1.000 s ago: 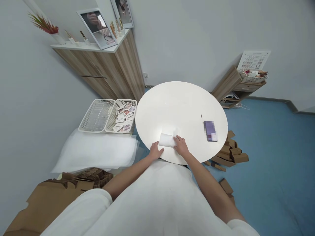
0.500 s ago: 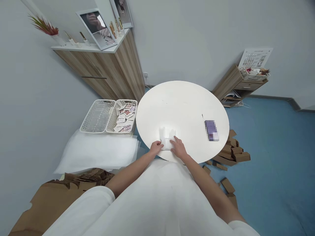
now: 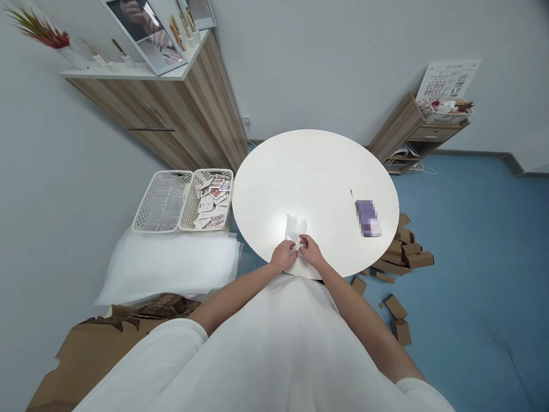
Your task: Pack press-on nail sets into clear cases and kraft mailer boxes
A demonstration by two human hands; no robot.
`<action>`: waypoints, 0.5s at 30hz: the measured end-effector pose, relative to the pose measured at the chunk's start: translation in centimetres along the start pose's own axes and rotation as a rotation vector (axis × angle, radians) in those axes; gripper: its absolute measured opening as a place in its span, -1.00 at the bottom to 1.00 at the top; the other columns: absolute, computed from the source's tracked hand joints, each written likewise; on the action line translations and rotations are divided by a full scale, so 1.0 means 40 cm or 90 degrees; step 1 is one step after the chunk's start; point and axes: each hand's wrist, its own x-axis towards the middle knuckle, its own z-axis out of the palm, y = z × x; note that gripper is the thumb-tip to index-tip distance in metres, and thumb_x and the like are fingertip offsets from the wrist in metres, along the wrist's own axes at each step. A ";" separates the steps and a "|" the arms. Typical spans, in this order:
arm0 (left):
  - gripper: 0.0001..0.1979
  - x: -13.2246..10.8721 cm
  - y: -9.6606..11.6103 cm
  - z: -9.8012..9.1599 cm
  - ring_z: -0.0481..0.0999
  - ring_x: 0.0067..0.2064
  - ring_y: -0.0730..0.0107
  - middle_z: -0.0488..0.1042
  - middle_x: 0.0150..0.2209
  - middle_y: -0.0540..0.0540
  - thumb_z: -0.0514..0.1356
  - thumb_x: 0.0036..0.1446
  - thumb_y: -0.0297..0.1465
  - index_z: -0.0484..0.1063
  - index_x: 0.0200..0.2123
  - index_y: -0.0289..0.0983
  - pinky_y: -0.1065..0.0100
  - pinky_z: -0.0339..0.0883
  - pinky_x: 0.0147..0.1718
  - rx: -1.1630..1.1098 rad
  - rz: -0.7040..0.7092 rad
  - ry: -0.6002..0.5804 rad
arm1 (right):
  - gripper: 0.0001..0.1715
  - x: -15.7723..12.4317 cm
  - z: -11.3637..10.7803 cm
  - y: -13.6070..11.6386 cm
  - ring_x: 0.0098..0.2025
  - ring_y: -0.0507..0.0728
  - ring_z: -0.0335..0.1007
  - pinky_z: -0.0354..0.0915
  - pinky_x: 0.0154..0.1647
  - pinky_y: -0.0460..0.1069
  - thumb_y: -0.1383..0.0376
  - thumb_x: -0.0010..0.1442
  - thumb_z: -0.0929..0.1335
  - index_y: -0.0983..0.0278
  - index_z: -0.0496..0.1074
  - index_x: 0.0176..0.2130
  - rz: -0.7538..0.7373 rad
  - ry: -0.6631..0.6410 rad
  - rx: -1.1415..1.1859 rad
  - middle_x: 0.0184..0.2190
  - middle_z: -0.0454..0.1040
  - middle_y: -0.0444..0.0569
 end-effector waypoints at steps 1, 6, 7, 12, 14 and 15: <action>-0.75 -0.008 -0.003 0.004 0.39 -0.28 0.32 0.37 -0.32 -0.09 0.08 -0.01 -0.41 0.35 -0.20 -0.27 0.31 0.28 -0.27 0.012 0.020 -0.002 | -0.54 0.002 0.001 0.000 -0.36 0.03 0.26 0.25 -0.22 -0.01 0.35 -0.03 0.21 0.23 0.24 -0.07 0.015 0.010 0.024 -0.33 0.32 -0.12; -0.61 -0.043 -0.012 0.005 0.36 -0.21 0.27 0.34 -0.27 -0.11 0.03 -0.04 -0.52 0.31 -0.07 -0.24 0.26 0.28 -0.24 0.067 0.111 -0.036 | -0.66 0.018 0.016 -0.008 -0.44 0.04 0.23 0.21 -0.37 -0.02 0.27 -0.04 0.23 0.23 0.27 -0.18 0.035 0.056 -0.043 -0.48 0.26 -0.19; -0.61 -0.046 -0.014 0.002 0.36 -0.20 0.27 0.35 -0.27 -0.11 0.01 -0.03 -0.54 0.32 -0.09 -0.24 0.26 0.28 -0.22 0.062 0.120 -0.038 | -0.67 0.020 0.020 -0.010 -0.45 0.05 0.22 0.20 -0.39 -0.03 0.27 -0.05 0.23 0.23 0.27 -0.20 0.033 0.068 -0.073 -0.49 0.25 -0.19; -0.72 -0.025 -0.027 -0.021 0.35 -0.11 0.26 0.37 -0.16 -0.12 0.02 0.07 -0.45 0.33 -0.12 -0.24 0.21 0.25 -0.12 0.060 0.117 0.028 | -0.68 0.023 0.032 -0.010 -0.41 0.06 0.23 0.22 -0.37 -0.02 0.26 -0.02 0.22 0.23 0.25 -0.19 -0.002 0.085 -0.130 -0.46 0.25 -0.16; -0.70 -0.010 -0.029 -0.027 0.30 -0.03 0.18 0.34 -0.08 -0.14 0.11 0.02 -0.38 0.33 -0.11 -0.22 0.14 0.20 -0.08 0.110 0.129 0.038 | -0.68 0.019 0.027 -0.010 -0.40 0.07 0.25 0.25 -0.35 -0.01 0.27 0.00 0.21 0.24 0.25 -0.17 0.001 0.071 -0.133 -0.44 0.27 -0.13; -0.67 -0.003 -0.030 -0.029 0.27 0.01 0.15 0.32 -0.04 -0.14 0.15 -0.01 -0.36 0.33 -0.11 -0.21 0.11 0.17 -0.05 0.132 0.143 0.035 | -0.67 0.016 0.022 -0.011 -0.38 0.07 0.26 0.26 -0.33 -0.01 0.28 0.01 0.20 0.25 0.25 -0.16 0.002 0.057 -0.138 -0.42 0.28 -0.12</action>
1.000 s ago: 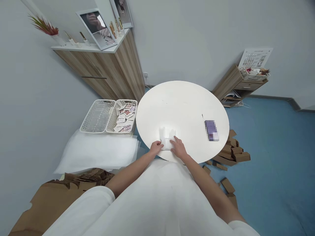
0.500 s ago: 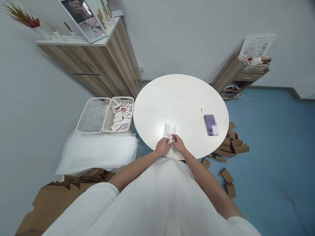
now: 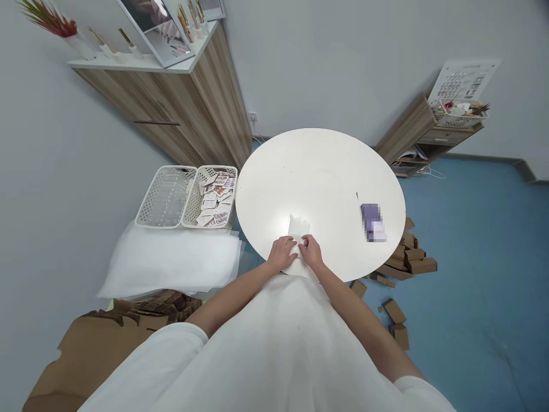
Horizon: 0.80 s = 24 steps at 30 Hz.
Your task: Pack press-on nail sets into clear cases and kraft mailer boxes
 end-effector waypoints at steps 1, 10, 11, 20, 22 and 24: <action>-0.66 0.005 -0.001 -0.001 0.23 0.05 0.14 0.29 0.00 -0.14 0.17 -0.02 -0.36 0.33 -0.11 -0.20 0.10 0.14 -0.03 0.016 0.016 -0.004 | -0.66 -0.004 -0.007 0.000 -0.37 0.08 0.27 0.27 -0.32 -0.01 0.30 0.02 0.20 0.26 0.24 -0.14 -0.007 -0.014 -0.009 -0.40 0.30 -0.10; -0.56 0.019 -0.006 -0.012 0.05 0.19 0.09 0.22 0.11 -0.13 0.13 -0.01 -0.33 0.25 -0.01 -0.18 0.05 -0.01 0.08 0.038 0.066 -0.051 | -0.28 -0.037 -0.049 -0.001 0.20 0.25 -0.07 0.09 0.08 0.13 0.32 -0.02 0.28 0.27 0.07 0.14 -0.249 -0.132 -0.269 0.18 0.06 0.09; -0.55 0.023 -0.006 -0.014 0.07 0.19 0.10 0.23 0.10 -0.13 0.13 -0.02 -0.33 0.24 0.00 -0.18 0.06 0.00 0.07 0.029 0.064 -0.059 | -0.21 -0.034 -0.046 0.001 0.22 0.26 -0.12 0.07 0.09 0.14 0.31 -0.04 0.31 0.30 0.02 0.16 -0.251 -0.157 -0.274 0.20 0.03 0.10; -0.44 0.040 -0.008 -0.042 0.21 0.10 0.13 0.26 0.05 -0.18 0.23 -0.15 -0.23 0.24 -0.04 -0.23 0.17 0.08 0.06 -0.097 0.065 -0.077 | -0.24 -0.010 -0.056 -0.016 0.10 0.26 0.07 0.13 0.01 0.14 0.40 -0.13 0.35 0.29 0.13 0.08 -0.251 -0.186 -0.199 0.07 0.20 0.13; -0.39 0.026 -0.004 -0.047 0.27 0.03 0.12 0.31 0.00 -0.16 0.24 -0.18 -0.16 0.22 -0.03 -0.22 0.16 0.15 0.00 -0.129 0.057 -0.094 | -0.28 -0.023 -0.068 -0.019 -0.03 0.25 0.19 0.17 -0.07 0.12 0.33 -0.14 0.37 0.28 0.17 0.05 -0.233 -0.214 -0.197 -0.01 0.27 0.11; -0.40 0.008 0.003 -0.046 0.33 -0.06 0.14 0.36 -0.09 -0.14 0.23 -0.18 -0.14 0.22 -0.04 -0.21 0.18 0.22 -0.10 -0.162 0.047 -0.109 | -0.33 -0.042 -0.082 -0.013 -0.10 0.24 0.23 0.19 -0.14 0.10 0.25 -0.11 0.36 0.28 0.20 0.02 -0.218 -0.241 -0.203 -0.06 0.30 0.10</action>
